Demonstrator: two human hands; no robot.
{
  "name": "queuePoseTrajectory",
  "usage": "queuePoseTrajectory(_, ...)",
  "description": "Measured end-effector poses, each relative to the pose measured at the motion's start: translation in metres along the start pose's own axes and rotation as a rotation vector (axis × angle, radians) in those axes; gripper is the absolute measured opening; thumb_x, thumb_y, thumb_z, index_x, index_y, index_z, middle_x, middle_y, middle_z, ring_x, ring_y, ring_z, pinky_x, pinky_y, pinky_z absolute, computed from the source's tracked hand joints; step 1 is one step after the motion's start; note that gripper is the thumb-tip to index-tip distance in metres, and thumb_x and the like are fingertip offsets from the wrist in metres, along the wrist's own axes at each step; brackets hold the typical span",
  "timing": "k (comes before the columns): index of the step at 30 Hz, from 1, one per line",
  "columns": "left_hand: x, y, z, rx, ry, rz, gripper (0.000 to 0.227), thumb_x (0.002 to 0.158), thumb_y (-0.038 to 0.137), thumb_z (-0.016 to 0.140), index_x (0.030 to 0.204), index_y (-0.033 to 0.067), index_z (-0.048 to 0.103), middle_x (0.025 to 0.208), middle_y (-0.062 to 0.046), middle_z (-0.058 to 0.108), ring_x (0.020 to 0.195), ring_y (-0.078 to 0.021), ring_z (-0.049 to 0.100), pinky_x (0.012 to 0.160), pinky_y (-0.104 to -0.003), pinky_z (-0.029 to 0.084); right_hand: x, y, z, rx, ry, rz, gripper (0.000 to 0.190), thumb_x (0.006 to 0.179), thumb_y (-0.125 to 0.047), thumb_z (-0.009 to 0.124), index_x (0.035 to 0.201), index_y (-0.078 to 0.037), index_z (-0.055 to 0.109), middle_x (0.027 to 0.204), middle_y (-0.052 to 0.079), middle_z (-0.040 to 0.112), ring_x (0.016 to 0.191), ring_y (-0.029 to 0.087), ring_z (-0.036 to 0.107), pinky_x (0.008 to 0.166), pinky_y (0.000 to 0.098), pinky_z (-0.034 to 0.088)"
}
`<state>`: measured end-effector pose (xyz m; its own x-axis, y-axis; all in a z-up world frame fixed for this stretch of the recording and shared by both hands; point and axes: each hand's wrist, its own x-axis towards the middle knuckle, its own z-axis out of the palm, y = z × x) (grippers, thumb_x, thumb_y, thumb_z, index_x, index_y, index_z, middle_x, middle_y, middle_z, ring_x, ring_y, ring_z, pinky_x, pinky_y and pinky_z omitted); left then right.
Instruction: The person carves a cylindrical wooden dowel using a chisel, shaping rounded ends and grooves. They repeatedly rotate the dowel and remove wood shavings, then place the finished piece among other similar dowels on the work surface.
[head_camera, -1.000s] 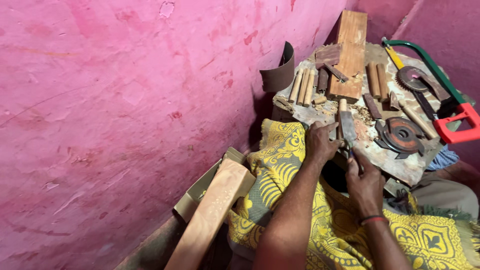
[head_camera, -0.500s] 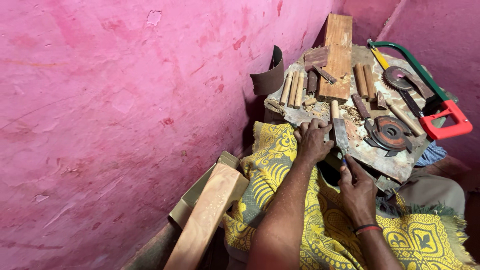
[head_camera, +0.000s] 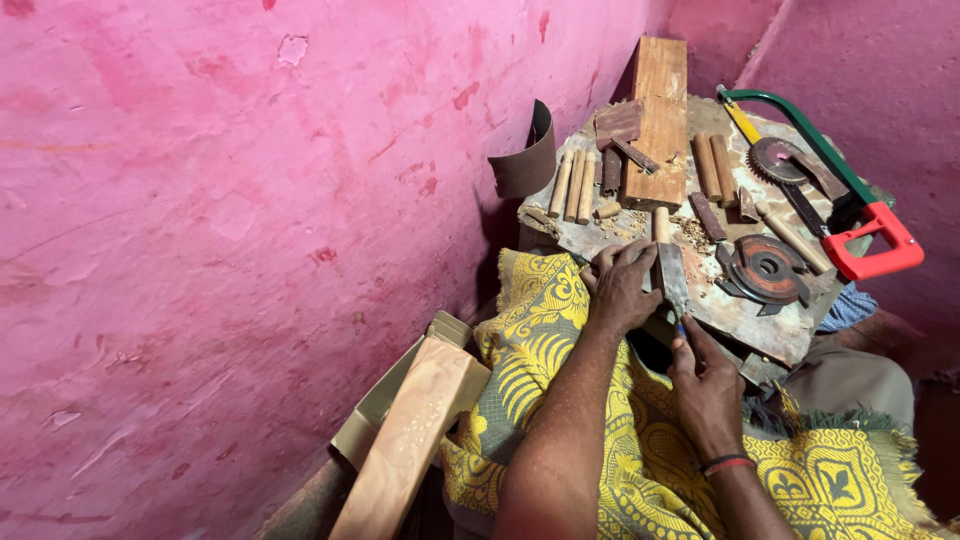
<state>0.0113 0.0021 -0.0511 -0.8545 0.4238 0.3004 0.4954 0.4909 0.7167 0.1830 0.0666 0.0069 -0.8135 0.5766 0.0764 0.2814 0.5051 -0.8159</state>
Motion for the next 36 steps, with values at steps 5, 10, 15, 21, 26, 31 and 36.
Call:
queuePoseTrajectory(5, 0.001, -0.003, 0.001, -0.007, -0.037, -0.032, 0.081, 0.072, 0.023, 0.083, 0.147, 0.012, 0.055, 0.157, -0.003, 0.049, 0.144, -0.0332, 0.032, 0.122, -0.045, 0.028, 0.002, 0.006, 0.001, 0.016, 0.009, -0.025, 0.045, 0.102, -0.028, 0.06, 0.142, -0.008, 0.063, 0.1, 0.014, 0.076, 0.076, 0.015, 0.066, 0.074, 0.0346, 0.054)
queuePoseTrajectory(10, 0.006, -0.005, 0.003, -0.033, -0.076, -0.051, 0.081, 0.075, 0.024, 0.082, 0.15, 0.016, 0.054, 0.161, -0.002, 0.046, 0.148, -0.0304, 0.031, 0.125, -0.047, 0.022, 0.003, 0.003, -0.002, -0.019, -0.003, 0.003, 0.046, 0.101, -0.029, 0.06, 0.142, -0.009, 0.064, 0.09, 0.015, 0.076, 0.07, 0.017, 0.062, 0.07, 0.0361, 0.053)
queuePoseTrajectory(15, 0.004, -0.003, -0.003, -0.047, -0.167, -0.13, 0.079, 0.075, 0.026, 0.083, 0.148, 0.0199, 0.054, 0.16, 0.005, 0.045, 0.151, -0.0262, 0.026, 0.121, -0.062, 0.006, 0.007, -0.006, -0.001, -0.09, -0.008, 0.129, 0.047, 0.101, -0.031, 0.061, 0.145, -0.015, 0.065, 0.086, 0.02, 0.077, 0.069, 0.023, 0.067, 0.069, 0.0411, 0.056)
queuePoseTrajectory(21, 0.008, -0.006, 0.006, -0.1, -0.109, -0.187, 0.075, 0.073, 0.025, 0.084, 0.144, 0.0241, 0.06, 0.158, 0.012, 0.047, 0.15, -0.0226, 0.026, 0.123, -0.067, 0.003, -0.011, -0.008, -0.011, -0.171, -0.019, 0.133, 0.047, 0.101, -0.034, 0.06, 0.144, -0.018, 0.065, 0.108, 0.024, 0.077, 0.088, 0.033, 0.078, 0.084, 0.044, 0.057)
queuePoseTrajectory(26, 0.006, -0.002, -0.002, -0.097, -0.114, -0.16, 0.071, 0.075, 0.025, 0.083, 0.142, 0.0216, 0.061, 0.158, 0.013, 0.046, 0.15, -0.021, 0.026, 0.122, -0.066, 0.002, -0.002, -0.002, -0.006, -0.2, -0.004, 0.051, 0.047, 0.099, -0.031, 0.06, 0.144, -0.017, 0.064, 0.128, 0.02, 0.07, 0.1, 0.034, 0.073, 0.09, 0.0459, 0.054)
queuePoseTrajectory(31, 0.009, -0.003, 0.001, -0.068, -0.103, -0.16, 0.07, 0.074, 0.025, 0.083, 0.141, 0.0196, 0.062, 0.157, 0.012, 0.049, 0.149, -0.0218, 0.028, 0.124, -0.062, 0.005, 0.007, 0.003, 0.0, -0.157, 0.035, -0.07, 0.043, 0.1, -0.027, 0.06, 0.14, -0.012, 0.066, 0.124, 0.021, 0.073, 0.103, 0.032, 0.074, 0.093, 0.0446, 0.056)
queuePoseTrajectory(36, 0.008, -0.013, 0.01, -0.054, -0.05, -0.079, 0.07, 0.072, 0.025, 0.084, 0.14, 0.0157, 0.065, 0.158, 0.008, 0.051, 0.148, -0.0232, 0.033, 0.126, -0.056, 0.012, 0.011, 0.007, 0.003, -0.14, 0.035, -0.049, 0.044, 0.1, -0.024, 0.059, 0.141, -0.012, 0.066, 0.118, 0.022, 0.074, 0.102, 0.031, 0.075, 0.095, 0.0435, 0.056)
